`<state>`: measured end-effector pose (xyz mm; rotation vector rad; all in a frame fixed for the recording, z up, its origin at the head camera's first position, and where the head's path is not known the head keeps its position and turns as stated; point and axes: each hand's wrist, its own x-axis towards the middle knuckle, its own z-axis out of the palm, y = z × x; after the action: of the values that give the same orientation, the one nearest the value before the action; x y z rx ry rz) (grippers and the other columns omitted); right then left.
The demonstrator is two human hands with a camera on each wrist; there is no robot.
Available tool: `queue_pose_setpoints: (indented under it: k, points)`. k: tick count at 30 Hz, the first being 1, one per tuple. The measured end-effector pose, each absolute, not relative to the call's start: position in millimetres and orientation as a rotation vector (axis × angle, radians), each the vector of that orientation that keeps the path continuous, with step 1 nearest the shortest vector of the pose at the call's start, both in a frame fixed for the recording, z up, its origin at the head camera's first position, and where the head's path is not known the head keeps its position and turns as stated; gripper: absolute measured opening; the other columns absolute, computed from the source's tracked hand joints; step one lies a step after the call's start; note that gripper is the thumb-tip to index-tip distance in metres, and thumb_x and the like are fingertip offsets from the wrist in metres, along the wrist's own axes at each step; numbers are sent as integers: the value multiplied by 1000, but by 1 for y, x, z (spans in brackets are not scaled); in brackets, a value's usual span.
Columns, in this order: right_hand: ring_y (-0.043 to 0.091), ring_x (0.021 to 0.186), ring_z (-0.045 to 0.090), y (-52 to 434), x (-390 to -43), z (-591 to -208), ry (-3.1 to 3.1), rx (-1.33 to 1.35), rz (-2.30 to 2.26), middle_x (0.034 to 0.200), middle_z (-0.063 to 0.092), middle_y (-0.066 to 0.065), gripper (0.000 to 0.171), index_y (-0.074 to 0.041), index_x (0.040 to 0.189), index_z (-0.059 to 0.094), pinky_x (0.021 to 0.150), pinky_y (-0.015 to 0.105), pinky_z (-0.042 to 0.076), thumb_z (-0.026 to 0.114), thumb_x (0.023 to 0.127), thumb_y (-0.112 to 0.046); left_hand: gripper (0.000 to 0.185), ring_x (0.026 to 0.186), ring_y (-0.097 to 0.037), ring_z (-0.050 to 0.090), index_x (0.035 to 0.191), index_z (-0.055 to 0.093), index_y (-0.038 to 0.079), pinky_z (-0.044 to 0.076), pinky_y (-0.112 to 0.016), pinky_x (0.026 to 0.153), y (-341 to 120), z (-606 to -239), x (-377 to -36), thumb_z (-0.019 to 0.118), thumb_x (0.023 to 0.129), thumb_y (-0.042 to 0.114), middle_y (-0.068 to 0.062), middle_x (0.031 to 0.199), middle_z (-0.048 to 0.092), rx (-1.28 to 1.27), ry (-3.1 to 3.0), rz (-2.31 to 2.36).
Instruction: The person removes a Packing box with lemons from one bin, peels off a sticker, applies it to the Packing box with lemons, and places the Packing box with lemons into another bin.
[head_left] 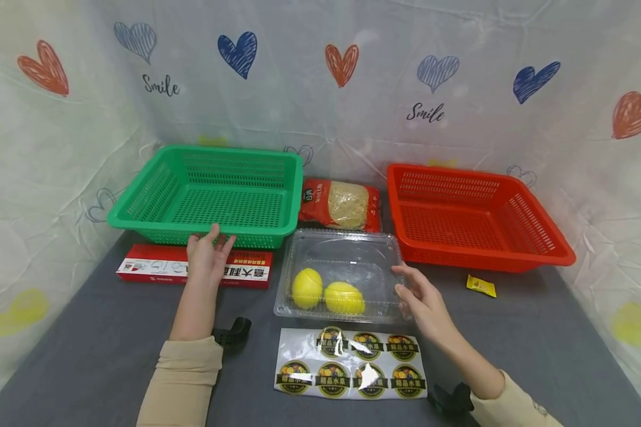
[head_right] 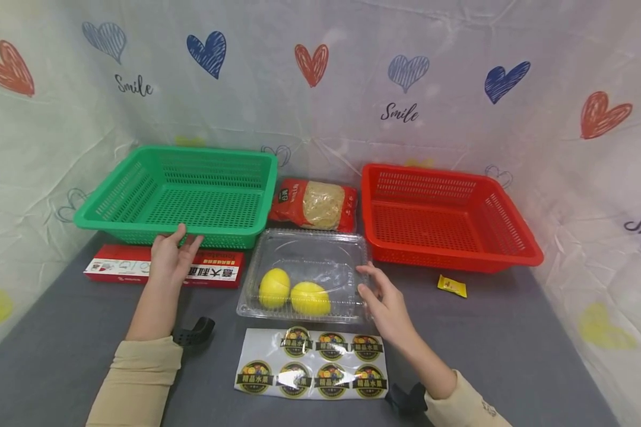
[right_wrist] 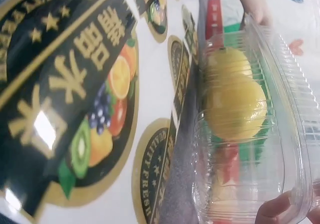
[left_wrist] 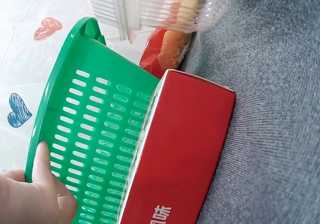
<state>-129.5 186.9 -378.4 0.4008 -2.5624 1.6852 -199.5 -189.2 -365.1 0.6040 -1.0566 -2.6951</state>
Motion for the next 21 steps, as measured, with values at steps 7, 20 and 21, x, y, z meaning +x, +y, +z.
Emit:
queue_pose_setpoints:
  k: [7,20,21]
  points:
    - [11,51,42,186,-140,-383,-2592,392,1663,137,37,20,33,1,125,46,46,26,40,49,93,-7,46,111,-16,40,134,22,13,43,-27,92,-189,-366,-200,46,94,11,-4,142,22,598,-1056,-2698]
    - [22,53,46,182,-147,-375,-2695,340,1592,95,51,20,34,0,127,43,48,27,43,48,94,-5,23,103,-16,45,109,33,15,45,-27,90,-189,-367,-200,48,93,12,-3,135,28,616,-1031,-2683]
    - [24,53,46,181,-145,-371,-2705,334,1583,93,50,20,34,1,127,42,48,28,43,47,94,-4,23,103,-16,45,111,33,15,45,-27,90,-188,-366,-200,48,93,12,-4,135,28,608,-1034,-2680]
